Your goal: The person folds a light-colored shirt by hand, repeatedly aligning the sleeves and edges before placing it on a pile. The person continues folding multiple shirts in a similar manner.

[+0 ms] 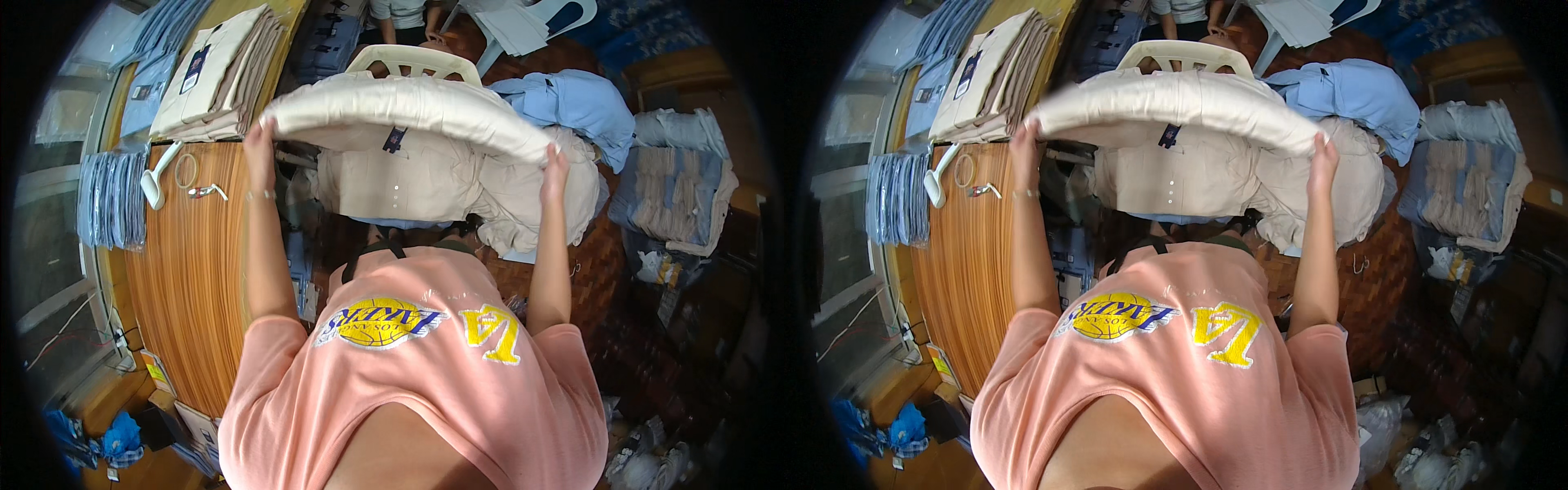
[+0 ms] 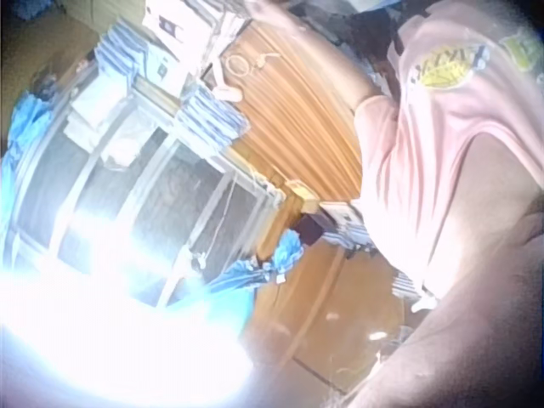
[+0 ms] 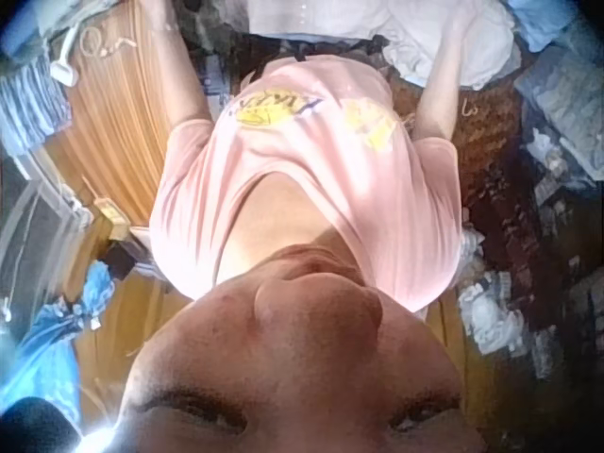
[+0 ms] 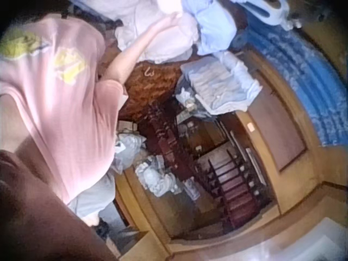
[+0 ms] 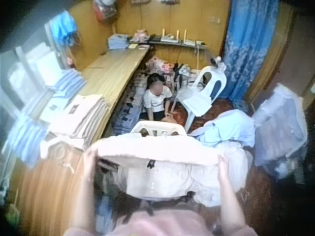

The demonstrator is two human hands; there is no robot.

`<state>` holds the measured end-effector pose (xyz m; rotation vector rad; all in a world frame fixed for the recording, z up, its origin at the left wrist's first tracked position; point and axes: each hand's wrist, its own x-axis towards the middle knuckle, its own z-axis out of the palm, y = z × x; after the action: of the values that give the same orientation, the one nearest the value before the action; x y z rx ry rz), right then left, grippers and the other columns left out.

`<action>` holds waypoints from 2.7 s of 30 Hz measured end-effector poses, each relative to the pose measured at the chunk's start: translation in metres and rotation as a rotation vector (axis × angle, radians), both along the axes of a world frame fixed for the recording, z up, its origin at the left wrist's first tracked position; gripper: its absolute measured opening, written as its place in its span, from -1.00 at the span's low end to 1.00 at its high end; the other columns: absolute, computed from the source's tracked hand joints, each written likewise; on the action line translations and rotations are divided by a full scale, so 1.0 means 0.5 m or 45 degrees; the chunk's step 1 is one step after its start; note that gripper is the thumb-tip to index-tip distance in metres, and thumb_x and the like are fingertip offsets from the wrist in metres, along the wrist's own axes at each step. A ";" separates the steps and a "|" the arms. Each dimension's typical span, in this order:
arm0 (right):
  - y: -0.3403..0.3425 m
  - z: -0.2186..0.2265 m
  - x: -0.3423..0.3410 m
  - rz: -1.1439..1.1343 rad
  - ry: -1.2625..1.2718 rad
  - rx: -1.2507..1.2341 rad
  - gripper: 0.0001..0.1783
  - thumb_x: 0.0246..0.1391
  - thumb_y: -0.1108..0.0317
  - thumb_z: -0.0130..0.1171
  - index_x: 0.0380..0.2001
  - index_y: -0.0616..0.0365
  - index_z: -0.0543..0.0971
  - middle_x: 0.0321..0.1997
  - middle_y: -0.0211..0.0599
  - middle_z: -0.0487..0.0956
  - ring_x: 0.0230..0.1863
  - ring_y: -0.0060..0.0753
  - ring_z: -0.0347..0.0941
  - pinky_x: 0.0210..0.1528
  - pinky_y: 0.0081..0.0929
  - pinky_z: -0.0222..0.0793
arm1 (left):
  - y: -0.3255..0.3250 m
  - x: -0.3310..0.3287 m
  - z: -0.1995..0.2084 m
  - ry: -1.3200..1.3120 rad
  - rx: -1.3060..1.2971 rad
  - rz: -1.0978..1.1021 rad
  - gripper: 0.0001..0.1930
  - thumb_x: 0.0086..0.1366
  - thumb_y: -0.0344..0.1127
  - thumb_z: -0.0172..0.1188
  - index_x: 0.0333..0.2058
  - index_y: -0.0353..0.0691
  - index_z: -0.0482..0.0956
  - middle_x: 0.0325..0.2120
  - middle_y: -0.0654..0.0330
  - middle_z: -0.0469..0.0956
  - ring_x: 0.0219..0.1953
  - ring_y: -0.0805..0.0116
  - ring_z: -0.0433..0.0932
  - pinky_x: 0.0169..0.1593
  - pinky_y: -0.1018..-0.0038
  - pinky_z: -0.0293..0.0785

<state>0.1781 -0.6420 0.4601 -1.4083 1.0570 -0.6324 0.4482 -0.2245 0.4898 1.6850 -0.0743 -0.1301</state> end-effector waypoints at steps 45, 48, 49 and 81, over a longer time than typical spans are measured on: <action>-0.248 -0.436 -0.336 -0.131 0.547 0.435 -0.66 -0.11 0.37 0.12 -0.19 0.20 0.41 -0.54 -0.38 0.47 -0.58 -0.56 0.37 -0.58 -0.63 0.28 | -0.457 -0.256 -0.302 0.118 1.009 -1.394 -0.45 0.16 -0.06 0.00 0.03 -0.28 0.18 -0.28 -0.15 0.47 -0.19 0.00 0.46 -0.13 0.31 0.35; -0.365 -0.468 -0.317 -0.159 0.594 0.098 -0.80 -0.11 0.42 0.10 -0.33 0.19 0.51 -0.57 -0.39 0.49 -0.63 -0.58 0.36 -0.57 -0.66 0.28 | -0.710 -0.343 -0.267 -0.104 0.797 -1.697 -0.57 0.16 -0.12 0.00 -0.06 -0.26 0.31 -0.27 -0.10 0.48 -0.21 -0.01 0.45 -0.13 0.30 0.35; -0.402 -0.477 -0.309 -0.238 0.559 0.035 -0.84 -0.14 0.43 0.10 -0.39 0.17 0.54 -0.57 -0.37 0.51 -0.59 -0.56 0.39 -0.52 -0.63 0.31 | -0.792 -0.372 -0.273 -0.230 0.690 -1.786 -0.60 0.16 -0.15 0.00 -0.08 -0.26 0.33 -0.29 -0.09 0.48 -0.24 0.03 0.47 -0.16 0.32 0.36; -0.633 -0.306 -0.271 -0.234 -0.044 -0.190 -0.67 -0.07 0.64 -0.07 -0.17 0.16 0.29 -0.18 -0.14 0.45 -0.27 -0.41 0.37 -0.25 -0.58 0.25 | -1.356 -0.477 -0.253 -0.556 0.426 -1.934 -0.71 0.06 -0.23 0.14 -0.28 -0.29 0.48 -0.40 0.02 0.52 -0.33 0.13 0.49 -0.24 0.41 0.38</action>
<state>0.0425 -0.9584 0.3073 -1.4326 1.1389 -0.8813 0.2099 -0.9024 0.3632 1.6004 -1.7252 -0.9279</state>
